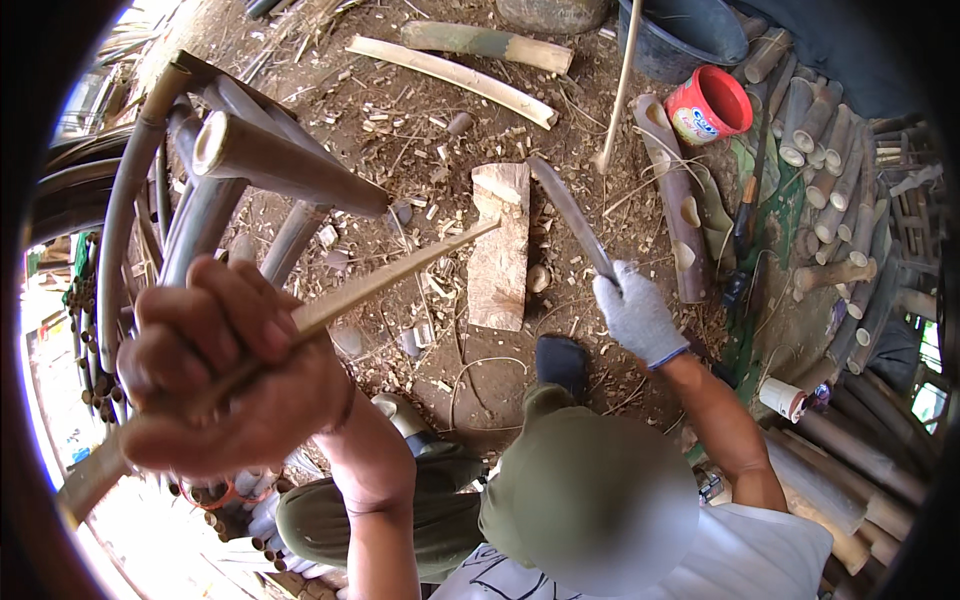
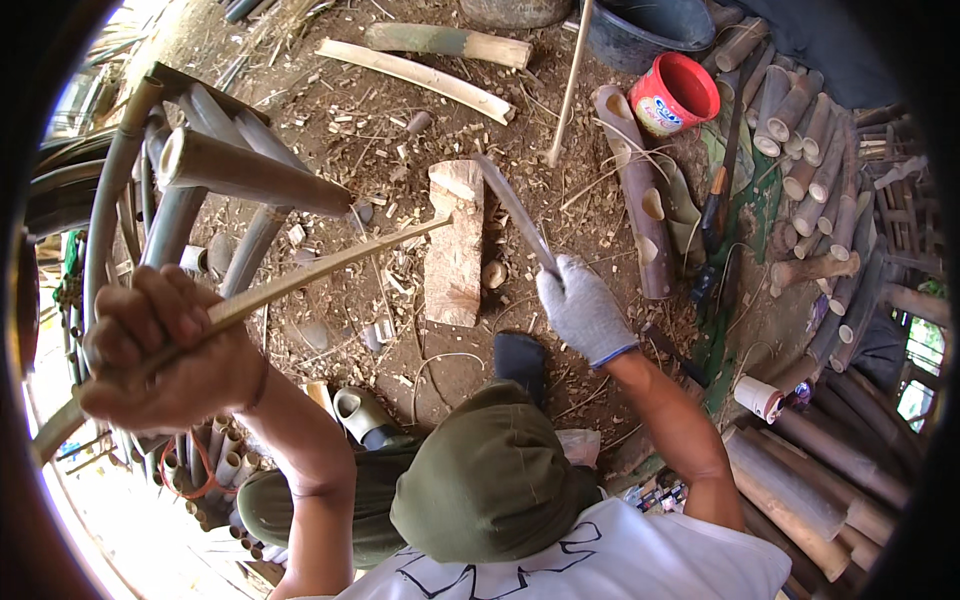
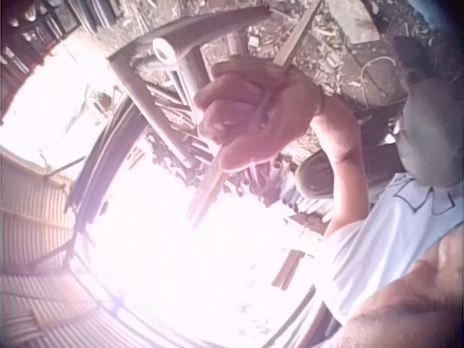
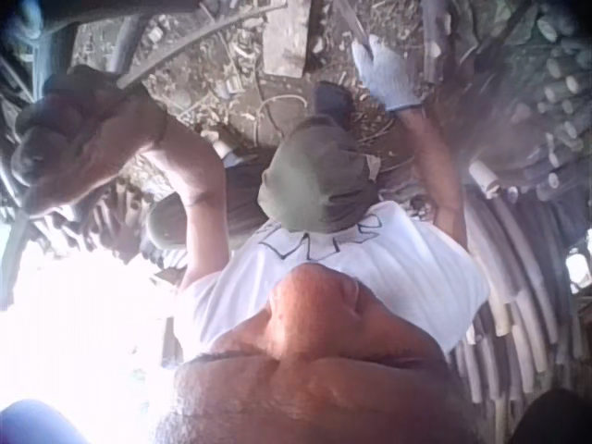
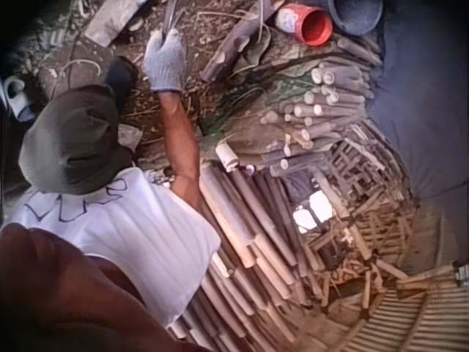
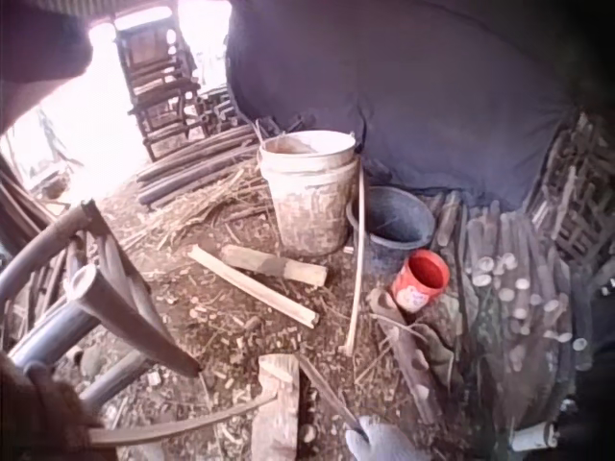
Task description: The person constructs a bamboo frame, first wrapping and securing joints with a thin cord and then using a large knife to whittle and shape a separate bamboo pole while sitting on the ground.
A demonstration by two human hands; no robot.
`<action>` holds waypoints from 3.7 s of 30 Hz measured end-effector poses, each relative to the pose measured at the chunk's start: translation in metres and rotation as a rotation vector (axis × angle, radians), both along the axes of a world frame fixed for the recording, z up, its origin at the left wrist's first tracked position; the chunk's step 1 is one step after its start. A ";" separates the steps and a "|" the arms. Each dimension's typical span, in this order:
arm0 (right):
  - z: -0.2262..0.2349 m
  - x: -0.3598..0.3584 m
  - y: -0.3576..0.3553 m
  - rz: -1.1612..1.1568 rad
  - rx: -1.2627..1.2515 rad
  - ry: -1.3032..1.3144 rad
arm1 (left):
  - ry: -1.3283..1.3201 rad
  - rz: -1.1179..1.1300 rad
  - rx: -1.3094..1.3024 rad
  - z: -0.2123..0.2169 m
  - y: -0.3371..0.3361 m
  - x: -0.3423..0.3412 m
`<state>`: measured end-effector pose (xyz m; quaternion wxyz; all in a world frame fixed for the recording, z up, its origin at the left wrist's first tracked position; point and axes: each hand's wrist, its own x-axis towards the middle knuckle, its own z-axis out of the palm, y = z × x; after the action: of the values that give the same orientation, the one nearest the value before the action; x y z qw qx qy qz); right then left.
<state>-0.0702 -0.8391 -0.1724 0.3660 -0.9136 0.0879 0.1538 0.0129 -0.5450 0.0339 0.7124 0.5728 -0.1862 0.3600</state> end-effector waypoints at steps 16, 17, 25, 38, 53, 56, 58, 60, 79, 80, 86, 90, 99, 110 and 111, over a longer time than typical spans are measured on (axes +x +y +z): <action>-0.038 0.044 0.063 0.159 0.157 -0.577 | 0.078 -0.121 0.162 -0.036 0.008 -0.012; -0.031 0.047 0.060 0.216 0.146 -0.492 | 0.095 -0.281 0.297 -0.028 0.019 -0.009; -0.055 0.057 0.051 0.322 0.002 -0.228 | 0.094 -0.480 0.503 -0.025 0.044 -0.005; -0.039 0.067 0.059 0.236 0.190 -0.409 | 0.224 0.053 0.236 -0.028 0.008 -0.008; -0.073 0.056 0.047 0.276 0.103 -0.461 | -0.021 -0.110 0.241 -0.049 0.014 -0.013; -0.104 0.065 0.036 0.509 -0.209 -0.105 | -0.015 -0.039 0.298 -0.048 0.006 -0.012; -0.099 0.060 0.032 0.440 -0.166 -0.018 | -0.041 -0.055 0.397 -0.049 0.014 -0.012; -0.070 0.065 0.045 0.306 0.029 -0.300 | -0.073 -0.142 0.437 -0.049 0.033 -0.010; -0.117 0.052 0.025 0.301 -0.095 0.039 | 0.117 -0.181 -0.196 -0.047 0.012 -0.012; -0.116 0.046 0.023 0.278 -0.080 0.004 | 0.171 -0.196 -0.331 -0.044 0.011 -0.015; -0.111 0.012 0.038 0.183 -0.128 0.003 | 0.176 0.313 -0.140 -0.057 -0.008 -0.002; -0.091 0.017 0.047 0.182 -0.062 -0.031 | 0.160 0.304 -0.159 -0.061 -0.012 -0.008; -0.108 0.043 0.047 0.391 -0.220 0.105 | 0.128 0.361 -0.146 -0.065 -0.021 -0.011; -0.079 -0.014 0.024 -0.328 0.385 -0.005 | 0.868 0.049 0.753 -0.130 -0.030 0.050; -0.085 -0.024 0.015 -0.323 0.388 -0.024 | 0.828 0.045 0.757 -0.112 -0.025 0.052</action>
<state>-0.0938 -0.8238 -0.2579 0.5552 -0.8022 0.1972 0.0963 0.0646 -0.5703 -0.0782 0.4628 0.8860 0.0050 0.0279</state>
